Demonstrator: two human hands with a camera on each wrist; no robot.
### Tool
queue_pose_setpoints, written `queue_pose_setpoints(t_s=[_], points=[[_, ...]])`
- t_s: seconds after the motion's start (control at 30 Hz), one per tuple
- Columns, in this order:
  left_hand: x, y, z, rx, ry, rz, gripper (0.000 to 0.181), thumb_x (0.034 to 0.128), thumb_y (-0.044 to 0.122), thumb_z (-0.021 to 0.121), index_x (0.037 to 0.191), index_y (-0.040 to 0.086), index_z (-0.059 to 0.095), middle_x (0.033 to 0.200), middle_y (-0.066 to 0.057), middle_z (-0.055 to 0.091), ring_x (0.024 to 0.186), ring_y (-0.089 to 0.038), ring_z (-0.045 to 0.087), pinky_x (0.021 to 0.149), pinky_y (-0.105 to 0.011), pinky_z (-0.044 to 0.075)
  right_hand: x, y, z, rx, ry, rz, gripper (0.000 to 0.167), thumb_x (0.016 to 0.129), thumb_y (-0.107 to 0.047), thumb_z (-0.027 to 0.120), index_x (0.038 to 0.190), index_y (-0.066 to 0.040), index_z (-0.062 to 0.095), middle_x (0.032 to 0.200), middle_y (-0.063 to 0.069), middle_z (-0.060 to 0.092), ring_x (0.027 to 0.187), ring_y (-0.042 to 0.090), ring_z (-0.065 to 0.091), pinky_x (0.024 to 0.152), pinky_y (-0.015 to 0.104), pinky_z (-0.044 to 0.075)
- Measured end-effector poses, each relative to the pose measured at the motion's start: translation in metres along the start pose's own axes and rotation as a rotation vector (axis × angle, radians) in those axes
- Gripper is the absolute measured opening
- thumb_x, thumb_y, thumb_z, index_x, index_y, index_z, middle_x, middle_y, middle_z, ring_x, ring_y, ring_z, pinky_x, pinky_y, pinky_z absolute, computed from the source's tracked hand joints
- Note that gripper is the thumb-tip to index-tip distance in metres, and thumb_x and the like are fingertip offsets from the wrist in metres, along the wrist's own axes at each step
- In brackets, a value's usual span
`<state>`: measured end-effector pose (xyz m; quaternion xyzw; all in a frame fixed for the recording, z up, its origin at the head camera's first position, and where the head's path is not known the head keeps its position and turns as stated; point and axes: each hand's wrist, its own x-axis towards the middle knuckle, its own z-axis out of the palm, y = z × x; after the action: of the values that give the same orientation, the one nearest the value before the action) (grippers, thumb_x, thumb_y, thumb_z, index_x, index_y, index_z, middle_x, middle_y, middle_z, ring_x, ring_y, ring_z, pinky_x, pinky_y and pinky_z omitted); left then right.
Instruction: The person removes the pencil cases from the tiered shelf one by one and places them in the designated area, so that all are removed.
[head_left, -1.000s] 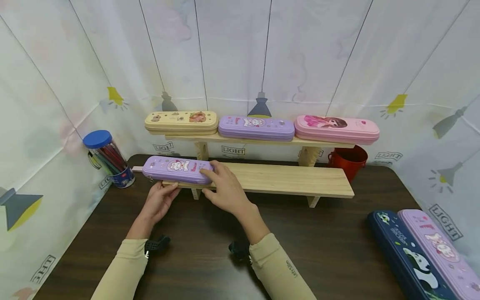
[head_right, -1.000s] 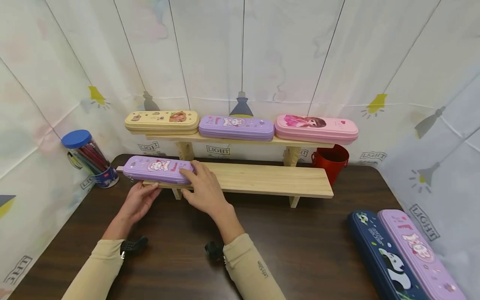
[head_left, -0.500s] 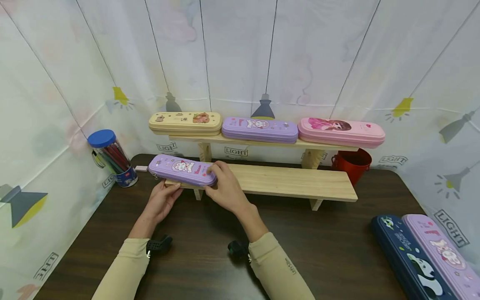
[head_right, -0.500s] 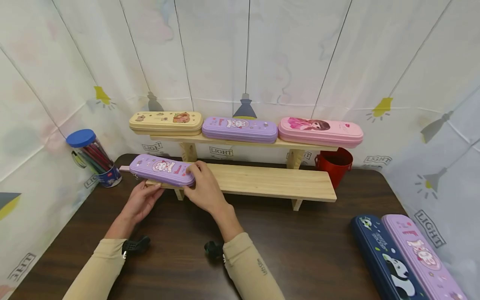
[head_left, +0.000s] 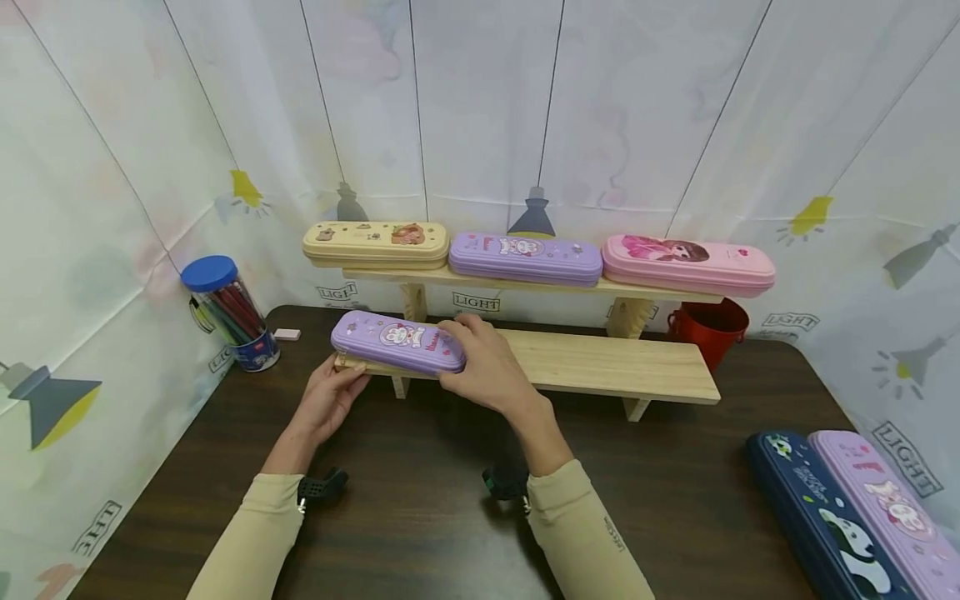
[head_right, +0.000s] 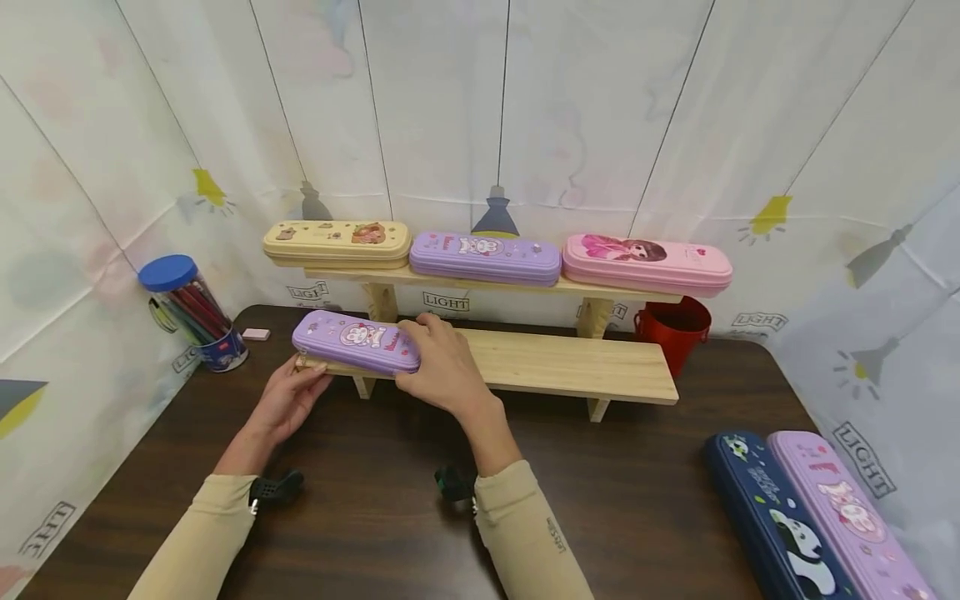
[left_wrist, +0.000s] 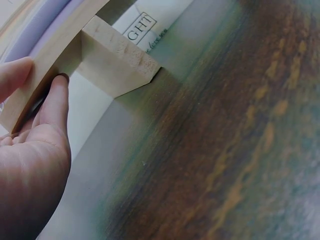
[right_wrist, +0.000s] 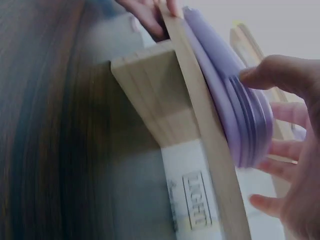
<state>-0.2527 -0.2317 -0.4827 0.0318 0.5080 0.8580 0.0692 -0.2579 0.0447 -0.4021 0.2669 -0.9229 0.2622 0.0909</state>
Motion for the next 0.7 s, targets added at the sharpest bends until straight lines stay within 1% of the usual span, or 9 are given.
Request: queue_pose_setpoints(t_s=[0.07,0.2,0.3,0.37,0.47,0.53,0.6,0.7], points=[[0.002,-0.001,0.001,0.002,-0.008,0.003,0.069,0.1017,-0.007,0.041,0.160,0.008,0.008,0.166,-0.016,0.016,0.128,-0.006,0.055,0.107,-0.021,0.047,0.004,-0.005,0.004,-0.059,0.006,-0.031,0.066,0.082,-0.037,0.073,0.142,-0.021,0.052,0.145,0.010,0.049,0.132,0.029,0.048,0.112,0.051,0.042],[0.006,-0.004,0.003,0.000,-0.016,0.001,0.070,0.1010,-0.007,0.043,0.160,0.008,0.009,0.165,-0.015,0.017,0.135,-0.011,0.049,0.108,-0.021,0.047,0.013,-0.018,0.014,-0.170,0.009,-0.066,0.067,0.085,-0.039,0.073,0.145,-0.023,0.049,0.148,0.012,0.049,0.137,0.032,0.047,0.118,0.057,0.036],[0.008,-0.007,0.005,-0.005,-0.017,-0.008,0.069,0.1007,-0.007,0.042,0.160,0.008,0.009,0.165,-0.014,0.019,0.132,-0.009,0.051,0.108,-0.021,0.048,0.019,-0.026,0.022,-0.254,-0.009,-0.066,0.066,0.087,-0.039,0.071,0.147,-0.025,0.048,0.149,0.012,0.048,0.138,0.032,0.047,0.119,0.060,0.032],[0.008,-0.008,0.006,-0.004,-0.018,-0.013,0.069,0.1007,-0.007,0.042,0.160,0.008,0.010,0.165,-0.014,0.019,0.129,-0.006,0.053,0.107,-0.021,0.048,0.021,-0.029,0.027,-0.308,-0.024,-0.058,0.064,0.087,-0.040,0.070,0.146,-0.027,0.047,0.149,0.011,0.048,0.138,0.032,0.046,0.119,0.059,0.033],[0.007,-0.007,0.004,0.011,-0.012,-0.012,0.069,0.1004,-0.007,0.043,0.159,0.007,0.010,0.164,-0.015,0.019,0.125,-0.003,0.055,0.107,-0.020,0.048,0.023,-0.033,0.030,-0.350,-0.045,-0.051,0.062,0.088,-0.041,0.068,0.145,-0.029,0.048,0.145,0.011,0.051,0.135,0.031,0.049,0.113,0.056,0.040],[0.006,-0.006,0.002,0.018,0.003,-0.007,0.068,0.1002,-0.006,0.044,0.159,0.007,0.012,0.163,-0.015,0.021,0.125,-0.004,0.055,0.106,-0.019,0.049,0.022,-0.036,0.029,-0.348,-0.055,-0.055,0.061,0.087,-0.039,0.067,0.145,-0.029,0.048,0.140,0.011,0.054,0.131,0.031,0.051,0.107,0.054,0.044],[0.004,-0.003,0.000,0.026,0.014,-0.002,0.068,0.1003,-0.006,0.044,0.159,0.007,0.013,0.163,-0.015,0.022,0.127,-0.005,0.053,0.107,-0.019,0.048,0.022,-0.039,0.026,-0.335,-0.070,-0.056,0.061,0.086,-0.035,0.068,0.144,-0.029,0.049,0.136,0.011,0.056,0.126,0.030,0.053,0.101,0.053,0.047],[0.002,0.001,-0.004,0.029,0.023,-0.004,0.068,0.1007,-0.006,0.044,0.160,0.007,0.012,0.164,-0.015,0.021,0.134,-0.009,0.048,0.109,-0.021,0.047,0.020,-0.042,0.020,-0.309,-0.105,-0.042,0.063,0.083,-0.032,0.068,0.144,-0.029,0.049,0.133,0.011,0.057,0.122,0.030,0.054,0.095,0.052,0.048]])
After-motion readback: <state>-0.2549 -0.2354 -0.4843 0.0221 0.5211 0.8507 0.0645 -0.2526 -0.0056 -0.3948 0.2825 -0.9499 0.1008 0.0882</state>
